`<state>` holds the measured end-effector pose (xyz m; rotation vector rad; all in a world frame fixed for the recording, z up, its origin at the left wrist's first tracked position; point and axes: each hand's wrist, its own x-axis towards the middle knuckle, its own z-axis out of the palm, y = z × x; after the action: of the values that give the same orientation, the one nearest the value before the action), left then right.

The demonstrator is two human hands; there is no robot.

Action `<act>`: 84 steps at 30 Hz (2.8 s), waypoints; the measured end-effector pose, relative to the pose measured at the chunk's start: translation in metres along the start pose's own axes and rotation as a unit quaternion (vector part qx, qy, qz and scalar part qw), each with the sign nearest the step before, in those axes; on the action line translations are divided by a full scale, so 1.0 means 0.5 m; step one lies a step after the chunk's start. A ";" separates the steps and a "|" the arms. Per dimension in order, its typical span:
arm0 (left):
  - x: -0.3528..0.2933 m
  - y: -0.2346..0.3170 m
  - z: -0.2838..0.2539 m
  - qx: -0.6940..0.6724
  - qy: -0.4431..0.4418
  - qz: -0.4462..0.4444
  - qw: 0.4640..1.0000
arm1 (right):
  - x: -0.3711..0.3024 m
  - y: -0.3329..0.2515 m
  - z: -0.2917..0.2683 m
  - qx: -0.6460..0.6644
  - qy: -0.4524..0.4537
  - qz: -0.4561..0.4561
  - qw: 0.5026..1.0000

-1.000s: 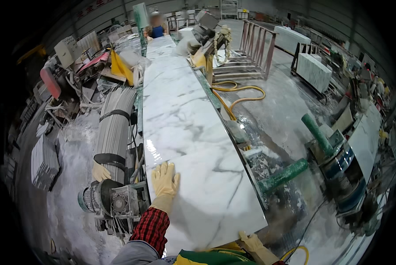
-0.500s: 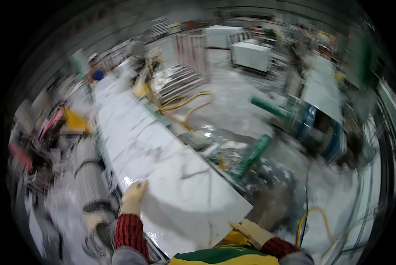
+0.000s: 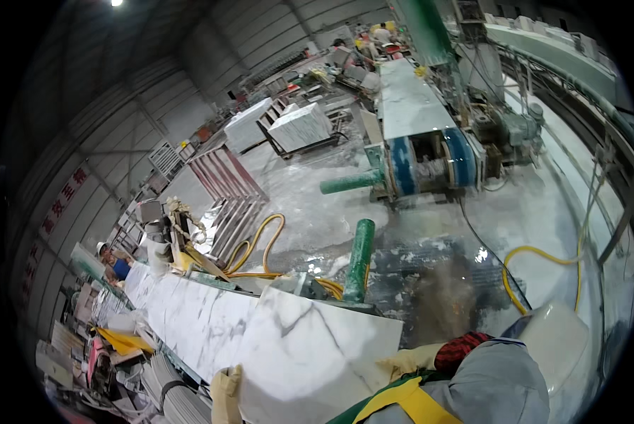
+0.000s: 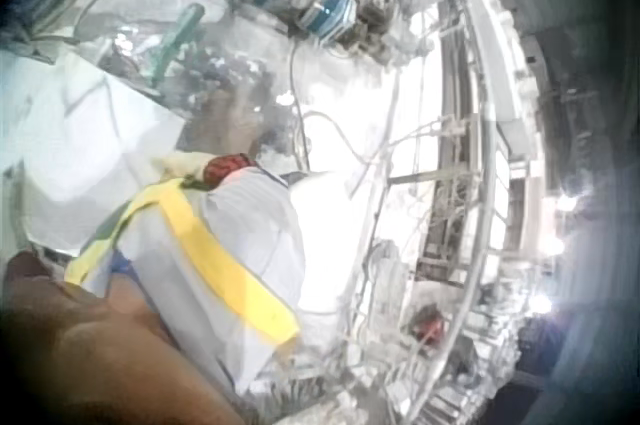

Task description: The person repeatedly lifts large white stone slabs and places them onto a conveyor belt for polishing. They adjust their gloves mid-task and continue handling the slabs one at a time.

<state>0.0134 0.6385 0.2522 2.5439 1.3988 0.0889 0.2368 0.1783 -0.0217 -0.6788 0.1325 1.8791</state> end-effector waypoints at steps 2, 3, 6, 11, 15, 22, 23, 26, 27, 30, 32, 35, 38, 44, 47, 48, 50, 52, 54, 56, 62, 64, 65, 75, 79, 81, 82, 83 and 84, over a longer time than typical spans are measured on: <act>-0.063 0.066 -0.089 -0.006 -0.013 -0.065 0.998 | -0.013 -0.006 -0.006 -0.027 0.000 -0.021 0.999; -0.077 0.037 -0.077 -0.035 0.113 0.007 0.993 | -0.026 -0.010 0.003 -0.040 0.000 -0.036 0.999; -0.160 0.165 -0.180 -0.056 0.074 0.007 0.996 | -0.099 -0.043 0.019 -0.093 0.028 -0.123 0.988; -0.171 0.301 -0.162 -0.233 0.148 0.066 0.959 | -0.280 -0.159 0.033 -0.183 0.113 -0.324 0.921; -0.119 0.365 -0.054 -0.389 0.191 0.153 0.888 | -0.441 -0.308 0.096 -0.202 0.344 -0.375 0.837; -0.042 0.685 0.162 -0.499 0.109 0.020 0.860 | -0.739 -0.577 -0.021 -0.275 0.341 -0.566 0.699; -0.004 0.708 0.213 -0.550 0.081 0.083 0.827 | -0.788 -0.612 0.007 -0.245 0.375 -0.555 0.702; -0.011 0.908 0.295 -0.584 0.036 -0.022 0.810 | -0.879 -0.715 -0.042 -0.126 0.394 -0.552 0.725; -0.010 0.958 0.324 -0.624 0.002 -0.047 0.780 | -0.912 -0.742 -0.061 -0.118 0.405 -0.538 0.730; -0.027 1.086 0.369 -0.576 -0.061 -0.065 0.813 | -0.964 -0.792 -0.141 -0.077 0.430 -0.508 0.743; 0.010 1.101 0.439 -0.546 -0.121 -0.027 0.829 | -0.960 -0.806 -0.275 -0.029 0.440 -0.512 0.737; 0.030 1.136 0.487 -0.445 -0.143 -0.045 0.883 | -0.924 -0.812 -0.410 0.012 0.513 -0.496 0.700; 0.059 1.183 0.501 -0.404 -0.207 -0.031 0.890 | -0.912 -0.806 -0.507 0.015 0.481 -0.526 0.701; 0.136 1.342 0.511 -0.296 -0.254 -0.028 0.920 | -0.944 -0.832 -0.546 -0.203 0.557 -0.529 0.607; 0.200 1.425 0.523 -0.281 -0.290 0.005 0.915 | -0.932 -0.873 -0.626 -0.266 0.618 -0.489 0.555; 0.219 1.453 0.517 -0.293 -0.292 0.006 0.910 | -0.934 -0.886 -0.645 -0.283 0.638 -0.473 0.537; 0.232 1.503 0.496 -0.320 -0.301 -0.008 0.898 | -0.950 -0.910 -0.653 -0.335 0.662 -0.439 0.508; 0.273 1.516 0.519 -0.271 -0.291 0.040 0.917 | -0.973 -0.937 -0.630 -0.396 0.668 -0.413 0.476; 0.333 1.504 0.579 -0.302 -0.338 0.035 0.891 | -0.988 -0.954 -0.551 -0.566 0.673 -0.333 0.340; 0.343 1.551 0.548 -0.223 -0.307 0.102 0.920 | -0.983 -0.920 -0.621 -0.523 0.693 -0.347 0.355; 0.407 1.570 0.611 -0.249 -0.318 0.086 0.911 | -0.950 -0.852 -0.483 0.177 0.504 -0.430 0.728; 0.425 1.595 0.606 -0.224 -0.320 0.114 0.913 | -0.915 -0.748 -0.516 0.197 0.464 -0.457 0.732; 0.430 1.611 0.601 -0.229 -0.341 0.108 0.905 | -0.896 -0.705 -0.517 0.194 0.479 -0.455 0.725; 0.483 1.664 0.632 -0.275 -0.329 0.131 0.894 | -0.892 -0.702 -0.539 -0.208 0.632 -0.368 0.649; 0.480 1.723 0.583 -0.305 -0.351 0.119 0.878 | -0.887 -0.698 -0.648 -0.134 0.710 -0.305 0.620; 0.511 1.702 0.649 -0.328 -0.304 0.111 0.888 | -0.899 -0.874 -0.492 0.085 0.695 -0.308 0.644; 0.518 1.710 0.678 -0.340 -0.288 0.117 0.888 | -0.907 -0.874 -0.497 0.075 0.692 -0.349 0.627; 0.522 1.723 0.682 -0.339 -0.304 0.117 0.883 | -0.906 -0.869 -0.511 0.065 0.686 -0.389 0.611; 0.526 1.737 0.686 -0.338 -0.319 0.117 0.878 | -0.911 -0.871 -0.524 0.060 0.684 -0.405 0.604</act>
<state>0.9287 0.3518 0.1076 1.8698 0.6401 -0.1769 0.8409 -0.1196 0.0891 -1.6136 0.7685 0.1382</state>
